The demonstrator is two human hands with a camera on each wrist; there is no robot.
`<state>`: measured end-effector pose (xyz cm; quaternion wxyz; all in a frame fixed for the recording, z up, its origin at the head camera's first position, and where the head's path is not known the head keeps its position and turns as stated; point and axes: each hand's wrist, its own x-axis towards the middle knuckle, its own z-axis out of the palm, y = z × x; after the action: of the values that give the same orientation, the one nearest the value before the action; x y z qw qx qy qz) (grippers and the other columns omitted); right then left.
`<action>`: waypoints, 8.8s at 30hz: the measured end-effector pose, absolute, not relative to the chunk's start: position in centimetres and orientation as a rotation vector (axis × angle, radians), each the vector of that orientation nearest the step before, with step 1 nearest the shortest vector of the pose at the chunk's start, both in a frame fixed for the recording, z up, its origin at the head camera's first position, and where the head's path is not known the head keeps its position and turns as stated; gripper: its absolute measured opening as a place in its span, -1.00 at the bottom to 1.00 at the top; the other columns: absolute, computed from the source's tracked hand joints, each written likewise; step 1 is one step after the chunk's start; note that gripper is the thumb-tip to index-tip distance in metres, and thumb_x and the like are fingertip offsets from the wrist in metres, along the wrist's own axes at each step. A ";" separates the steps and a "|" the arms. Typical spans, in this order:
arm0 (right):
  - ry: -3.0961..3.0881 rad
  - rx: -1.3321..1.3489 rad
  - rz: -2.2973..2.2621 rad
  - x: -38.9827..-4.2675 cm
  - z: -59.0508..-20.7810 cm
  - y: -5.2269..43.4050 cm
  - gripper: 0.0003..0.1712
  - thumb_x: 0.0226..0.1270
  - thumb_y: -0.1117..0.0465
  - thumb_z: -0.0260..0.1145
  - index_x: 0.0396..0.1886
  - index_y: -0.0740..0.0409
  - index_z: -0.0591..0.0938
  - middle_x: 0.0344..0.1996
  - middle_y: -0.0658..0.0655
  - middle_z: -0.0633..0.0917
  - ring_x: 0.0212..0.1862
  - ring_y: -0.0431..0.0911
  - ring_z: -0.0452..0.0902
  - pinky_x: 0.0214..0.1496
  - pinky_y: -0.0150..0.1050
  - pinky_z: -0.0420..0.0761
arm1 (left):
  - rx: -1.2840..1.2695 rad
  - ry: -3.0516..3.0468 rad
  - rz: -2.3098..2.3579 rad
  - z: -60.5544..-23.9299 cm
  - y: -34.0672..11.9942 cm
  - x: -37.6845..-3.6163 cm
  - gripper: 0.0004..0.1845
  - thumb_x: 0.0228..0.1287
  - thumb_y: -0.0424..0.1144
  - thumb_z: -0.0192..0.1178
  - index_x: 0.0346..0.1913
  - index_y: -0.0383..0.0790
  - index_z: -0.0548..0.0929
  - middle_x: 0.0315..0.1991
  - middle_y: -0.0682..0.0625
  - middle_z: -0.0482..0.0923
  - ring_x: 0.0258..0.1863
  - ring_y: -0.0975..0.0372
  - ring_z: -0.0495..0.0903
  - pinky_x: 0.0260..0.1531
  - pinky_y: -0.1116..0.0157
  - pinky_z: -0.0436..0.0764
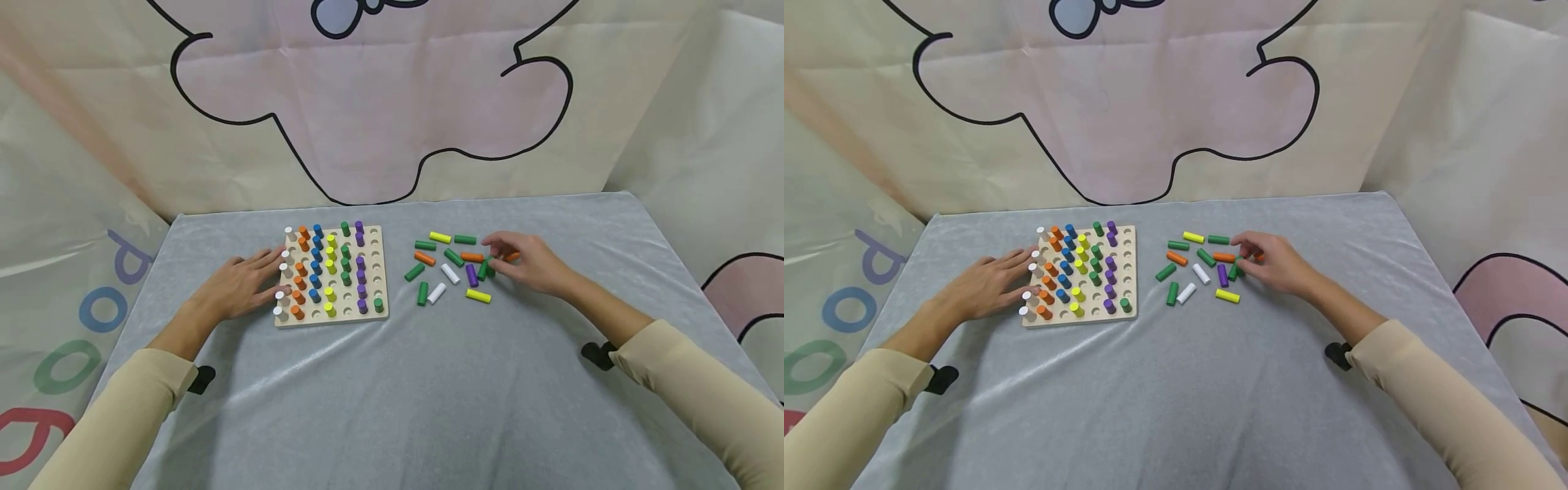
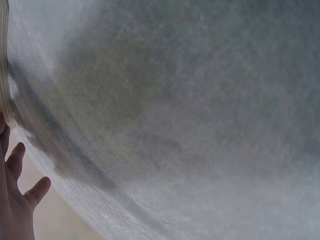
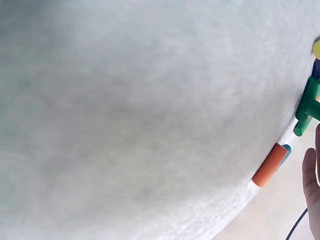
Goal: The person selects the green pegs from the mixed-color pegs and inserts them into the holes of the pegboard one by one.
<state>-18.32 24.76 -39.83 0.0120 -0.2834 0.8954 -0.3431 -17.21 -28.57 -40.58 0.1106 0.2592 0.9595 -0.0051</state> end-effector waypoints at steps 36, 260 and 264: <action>2.631 -1.114 -1.158 -19.3 -37.7 12.4 -0.64 0.33 0.32 0.38 0.10 0.26 0.61 -0.24 0.08 0.68 -0.16 -0.09 0.58 0.00 -0.06 0.63 | 0.781 2.812 -0.020 -40.8 -28.7 -17.5 -0.11 0.44 0.31 -0.07 0.55 -0.29 0.12 0.57 -0.21 -0.01 0.50 -0.16 0.07 0.25 -0.27 0.28; 2.712 -1.106 -1.046 -20.9 -37.1 11.4 -0.64 0.30 0.27 0.42 0.08 0.21 0.64 -0.20 0.11 0.73 -0.07 0.05 0.63 0.08 0.04 0.56 | 0.742 2.814 -0.013 -41.0 -28.7 -17.5 -0.10 0.44 0.34 -0.13 0.57 -0.24 0.06 0.59 -0.19 -0.06 0.50 -0.14 0.09 0.27 -0.24 0.28; 2.686 -1.102 -1.043 -20.7 -37.3 10.3 -0.62 0.30 0.27 0.43 0.09 0.23 0.64 -0.19 0.11 0.72 -0.07 0.06 0.63 -0.01 -0.01 0.61 | 0.743 2.812 -0.014 -41.0 -28.7 -17.6 -0.09 0.44 0.34 -0.12 0.57 -0.25 0.06 0.58 -0.19 -0.06 0.50 -0.15 0.09 0.27 -0.25 0.28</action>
<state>-20.72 10.29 -37.25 0.0283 -0.3569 0.8704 -0.3379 -17.56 -28.66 -40.97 0.1161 0.2538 0.9603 -0.0047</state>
